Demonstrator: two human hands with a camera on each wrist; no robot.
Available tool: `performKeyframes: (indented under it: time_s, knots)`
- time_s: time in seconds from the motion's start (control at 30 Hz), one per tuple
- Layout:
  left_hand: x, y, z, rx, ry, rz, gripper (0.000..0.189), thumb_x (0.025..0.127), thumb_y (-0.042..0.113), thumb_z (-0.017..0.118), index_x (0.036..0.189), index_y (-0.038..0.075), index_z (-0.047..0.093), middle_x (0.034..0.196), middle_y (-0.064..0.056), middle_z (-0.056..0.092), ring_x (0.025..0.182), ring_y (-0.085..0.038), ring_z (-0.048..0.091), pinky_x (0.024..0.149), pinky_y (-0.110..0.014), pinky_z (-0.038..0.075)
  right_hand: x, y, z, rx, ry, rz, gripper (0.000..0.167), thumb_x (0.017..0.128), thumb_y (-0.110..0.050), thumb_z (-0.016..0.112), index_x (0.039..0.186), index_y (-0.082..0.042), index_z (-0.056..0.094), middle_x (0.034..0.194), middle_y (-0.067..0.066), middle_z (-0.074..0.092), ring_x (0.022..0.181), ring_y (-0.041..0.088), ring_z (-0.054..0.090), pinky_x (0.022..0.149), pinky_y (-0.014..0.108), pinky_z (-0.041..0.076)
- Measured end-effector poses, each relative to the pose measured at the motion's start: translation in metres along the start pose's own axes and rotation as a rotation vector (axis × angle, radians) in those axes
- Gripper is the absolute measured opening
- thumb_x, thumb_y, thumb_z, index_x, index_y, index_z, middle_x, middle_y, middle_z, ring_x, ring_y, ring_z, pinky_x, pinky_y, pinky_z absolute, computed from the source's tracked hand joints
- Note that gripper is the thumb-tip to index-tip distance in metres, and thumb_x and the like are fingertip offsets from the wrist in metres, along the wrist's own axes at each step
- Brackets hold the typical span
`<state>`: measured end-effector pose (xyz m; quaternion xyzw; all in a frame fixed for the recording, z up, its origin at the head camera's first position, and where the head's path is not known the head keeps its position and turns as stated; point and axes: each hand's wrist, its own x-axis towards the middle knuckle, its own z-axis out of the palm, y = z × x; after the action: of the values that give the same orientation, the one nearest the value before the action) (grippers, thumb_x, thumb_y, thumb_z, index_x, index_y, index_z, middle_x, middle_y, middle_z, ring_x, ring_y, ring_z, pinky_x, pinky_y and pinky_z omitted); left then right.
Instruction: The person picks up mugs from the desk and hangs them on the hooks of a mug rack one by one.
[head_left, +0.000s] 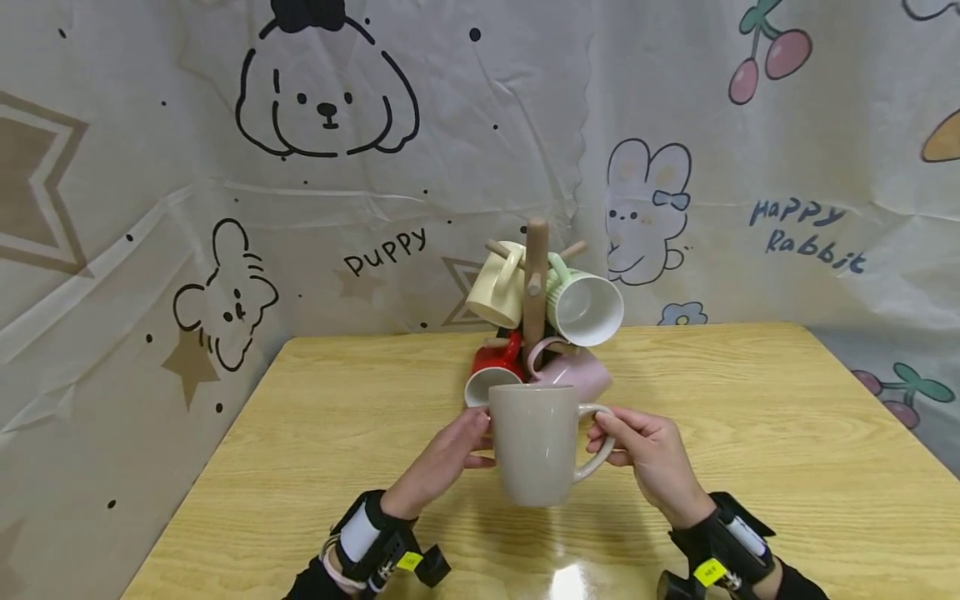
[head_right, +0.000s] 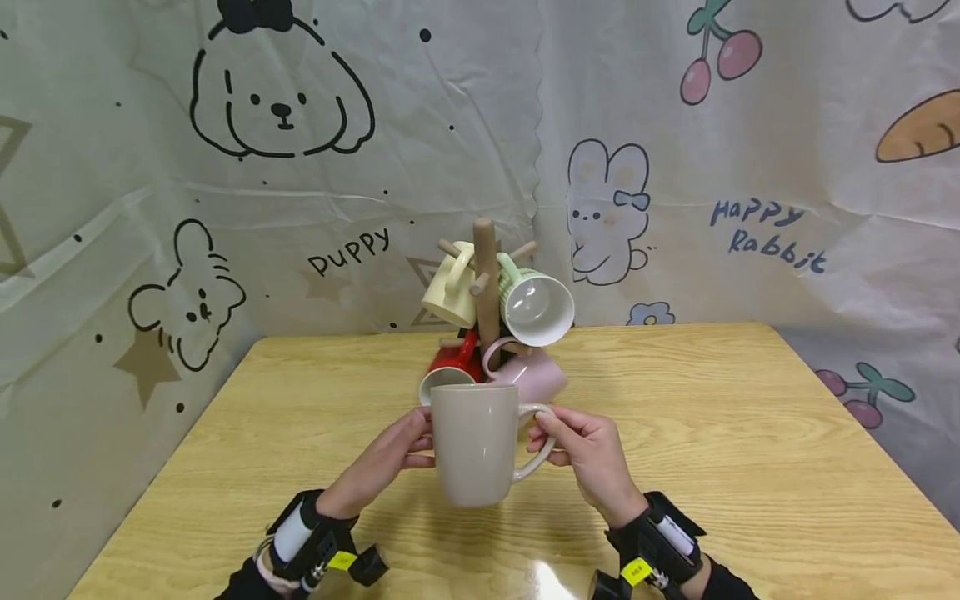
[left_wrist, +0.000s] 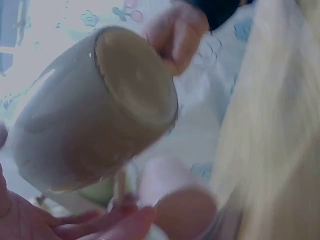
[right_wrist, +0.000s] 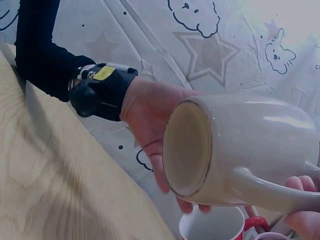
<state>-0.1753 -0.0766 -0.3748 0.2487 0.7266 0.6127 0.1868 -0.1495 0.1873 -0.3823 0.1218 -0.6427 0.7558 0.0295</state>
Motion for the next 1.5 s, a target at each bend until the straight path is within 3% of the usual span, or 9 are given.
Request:
performKeyframes:
  time_s: [0.1, 0.2, 0.4, 0.57, 0.83, 0.97, 1.2, 1.37, 1.5]
  knots:
    - [0.002, -0.003, 0.003, -0.123, -0.092, -0.012, 0.079, 0.092, 0.058, 0.034, 0.147, 0.007, 0.01, 0.145, -0.024, 0.026, 0.129, -0.037, 0.036, 0.1, -0.046, 0.039, -0.001, -0.002, 0.001, -0.003, 0.002, -0.001, 0.02, 0.094, -0.012, 0.052, 0.092, -0.02, 0.07, 0.078, -0.006, 0.068, 0.071, 0.005, 0.066, 0.063, 0.023, 0.054]
    - [0.005, -0.006, 0.011, -0.206, -0.118, -0.002, 0.091, 0.086, 0.062, 0.046, 0.147, 0.01, 0.003, 0.146, -0.021, 0.023, 0.13, -0.032, 0.035, 0.103, -0.047, 0.035, -0.003, -0.003, 0.003, 0.0, -0.009, -0.011, 0.023, 0.094, -0.01, 0.051, 0.092, -0.022, 0.07, 0.078, -0.006, 0.068, 0.071, 0.005, 0.066, 0.063, 0.022, 0.054]
    - [0.013, -0.008, 0.028, -0.227, 0.009, 0.014, 0.094, 0.077, 0.048, 0.068, 0.143, 0.013, 0.011, 0.134, -0.018, 0.037, 0.114, -0.022, 0.046, 0.095, -0.041, 0.04, -0.003, -0.001, 0.005, -0.038, -0.013, -0.01, 0.023, 0.094, -0.011, 0.05, 0.091, -0.024, 0.069, 0.078, -0.008, 0.067, 0.072, 0.004, 0.066, 0.063, 0.022, 0.054]
    - [0.016, -0.008, 0.033, -0.206, 0.126, 0.023, 0.09, 0.074, 0.036, 0.075, 0.14, 0.013, 0.018, 0.129, -0.016, 0.042, 0.107, -0.021, 0.05, 0.09, -0.039, 0.043, -0.002, 0.0, 0.006, -0.066, -0.011, 0.008, 0.021, 0.094, -0.013, 0.051, 0.09, -0.025, 0.068, 0.078, -0.008, 0.067, 0.073, 0.004, 0.065, 0.064, 0.022, 0.054]
    - [0.021, -0.005, 0.036, -0.267, 0.153, -0.007, 0.079, 0.075, 0.025, 0.071, 0.137, 0.012, 0.023, 0.125, -0.014, 0.044, 0.105, -0.02, 0.05, 0.089, -0.036, 0.044, 0.001, -0.005, 0.006, -0.116, 0.027, 0.09, 0.015, 0.093, -0.02, 0.053, 0.096, -0.015, 0.067, 0.08, -0.008, 0.068, 0.076, 0.005, 0.066, 0.068, 0.025, 0.055]
    - [0.022, 0.005, 0.034, -0.277, 0.184, -0.034, 0.076, 0.078, 0.026, 0.068, 0.137, 0.013, 0.023, 0.127, -0.014, 0.043, 0.108, -0.021, 0.048, 0.092, -0.038, 0.042, 0.002, -0.011, 0.002, -0.144, 0.078, 0.061, 0.023, 0.095, -0.023, 0.05, 0.105, -0.007, 0.064, 0.088, -0.011, 0.069, 0.085, 0.005, 0.066, 0.072, 0.027, 0.054]
    - [0.029, 0.036, 0.018, -0.269, 0.321, 0.114, 0.079, 0.075, 0.028, 0.068, 0.138, 0.012, 0.024, 0.128, -0.016, 0.042, 0.111, -0.024, 0.048, 0.094, -0.042, 0.042, 0.004, -0.02, -0.011, -0.144, 0.159, -0.024, 0.02, 0.097, -0.025, 0.047, 0.097, -0.015, 0.064, 0.088, -0.009, 0.067, 0.085, 0.005, 0.065, 0.07, 0.024, 0.054]
    - [0.036, 0.054, 0.007, -0.269, 0.406, 0.172, 0.077, 0.075, 0.025, 0.064, 0.137, 0.011, 0.022, 0.13, -0.015, 0.039, 0.115, -0.026, 0.045, 0.098, -0.046, 0.039, 0.005, -0.023, -0.015, -0.16, 0.188, 0.004, 0.023, 0.096, -0.029, 0.047, 0.095, -0.015, 0.064, 0.084, -0.008, 0.066, 0.08, 0.006, 0.064, 0.068, 0.024, 0.054]
    - [0.042, 0.057, 0.002, -0.281, 0.447, 0.197, 0.074, 0.076, 0.022, 0.061, 0.138, 0.012, 0.021, 0.13, -0.013, 0.039, 0.116, -0.026, 0.044, 0.099, -0.048, 0.037, 0.005, -0.021, -0.014, -0.151, 0.199, 0.036, 0.022, 0.096, -0.03, 0.047, 0.091, -0.019, 0.065, 0.082, -0.008, 0.065, 0.078, 0.006, 0.064, 0.066, 0.024, 0.053]
